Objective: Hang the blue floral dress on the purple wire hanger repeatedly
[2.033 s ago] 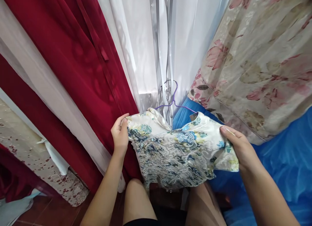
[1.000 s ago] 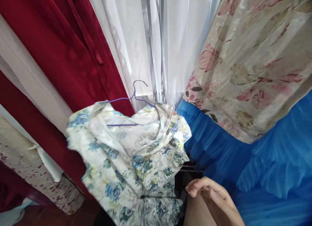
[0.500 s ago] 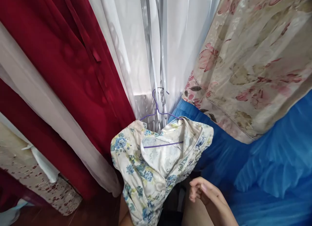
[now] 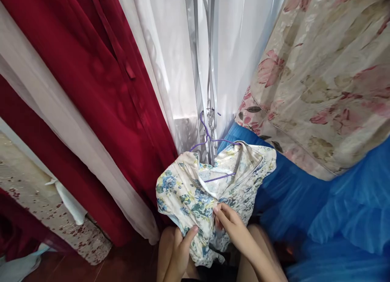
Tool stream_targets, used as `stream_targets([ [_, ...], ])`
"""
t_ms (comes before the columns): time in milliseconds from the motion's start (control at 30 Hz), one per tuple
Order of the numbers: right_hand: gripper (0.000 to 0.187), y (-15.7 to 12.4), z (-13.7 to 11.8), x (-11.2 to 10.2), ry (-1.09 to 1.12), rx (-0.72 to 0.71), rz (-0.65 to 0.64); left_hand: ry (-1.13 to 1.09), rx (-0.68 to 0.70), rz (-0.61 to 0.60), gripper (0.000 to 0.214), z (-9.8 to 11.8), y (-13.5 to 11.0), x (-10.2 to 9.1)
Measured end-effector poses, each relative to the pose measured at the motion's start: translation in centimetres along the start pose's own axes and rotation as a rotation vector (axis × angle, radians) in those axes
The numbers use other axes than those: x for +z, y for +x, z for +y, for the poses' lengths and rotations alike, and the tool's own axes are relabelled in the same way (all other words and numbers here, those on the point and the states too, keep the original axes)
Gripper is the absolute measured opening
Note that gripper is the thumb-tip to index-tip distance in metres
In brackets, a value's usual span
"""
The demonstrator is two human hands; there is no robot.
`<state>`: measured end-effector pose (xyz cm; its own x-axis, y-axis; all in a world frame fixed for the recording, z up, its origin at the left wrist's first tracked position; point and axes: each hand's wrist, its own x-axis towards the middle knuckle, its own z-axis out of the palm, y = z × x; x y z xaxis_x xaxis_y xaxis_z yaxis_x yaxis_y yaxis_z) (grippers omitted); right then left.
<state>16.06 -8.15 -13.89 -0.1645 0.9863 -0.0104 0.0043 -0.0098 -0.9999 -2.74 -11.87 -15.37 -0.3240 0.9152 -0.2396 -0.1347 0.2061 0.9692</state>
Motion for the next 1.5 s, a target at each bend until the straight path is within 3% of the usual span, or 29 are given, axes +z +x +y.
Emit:
stream_targets([
  [133,0.042,1.2,0.9,1.0,-0.082,-0.036,0.147,-0.15,-0.098,-0.036,0.041,-0.7,-0.1,0.9],
  [233,0.046,1.6,1.0,1.7,-0.088,-0.069,0.124,-0.202,-0.11,0.017,0.04,-0.9,0.1,1.2],
  [367,0.044,1.3,0.7,1.8,-0.068,-0.006,0.058,-0.218,-0.075,0.099,0.039,-0.8,0.8,0.4],
  [433,0.04,0.8,0.7,1.4,-0.08,0.041,-0.003,-0.236,0.033,0.162,0.039,-0.9,1.4,-0.2],
  [600,0.034,-0.9,1.0,0.7,-0.059,0.096,-0.025,-0.034,0.552,0.442,0.042,-2.2,2.3,-0.6],
  [633,0.034,-1.1,1.0,0.8,-0.051,0.094,-0.019,0.034,0.609,0.429,0.041,-2.6,2.1,-0.3],
  [700,0.035,-1.5,1.0,0.9,-0.035,0.089,-0.016,0.166,0.636,0.284,0.036,-3.3,1.3,1.0],
  [800,0.038,-1.8,1.0,1.0,0.015,0.081,-0.017,0.277,0.559,-0.021,0.035,-4.2,-0.1,3.4],
  [867,0.041,-2.0,1.0,1.0,0.051,0.071,-0.012,0.275,0.52,-0.13,0.039,-4.6,-0.7,4.8],
  [1033,0.04,-2.8,0.5,0.6,0.055,0.057,0.028,0.257,0.483,-0.193,0.017,-4.4,-0.7,6.2],
  [1133,0.039,-2.9,-0.7,0.2,0.047,0.057,0.073,0.321,0.538,-0.212,0.006,-4.0,-0.4,6.1],
  [1200,0.04,-2.5,-1.8,0.0,0.081,0.058,0.093,0.366,0.601,-0.214,0.01,-3.8,-0.3,5.9],
  [1333,0.037,-0.5,-4.9,-0.3,0.141,0.031,0.105,0.417,0.681,-0.261,0.013,-3.1,-0.2,5.7],
  [1500,0.033,3.2,-10.7,-0.3,0.131,-0.084,0.167,0.413,0.727,-0.271,0.018,-3.1,0.0,6.6],
])
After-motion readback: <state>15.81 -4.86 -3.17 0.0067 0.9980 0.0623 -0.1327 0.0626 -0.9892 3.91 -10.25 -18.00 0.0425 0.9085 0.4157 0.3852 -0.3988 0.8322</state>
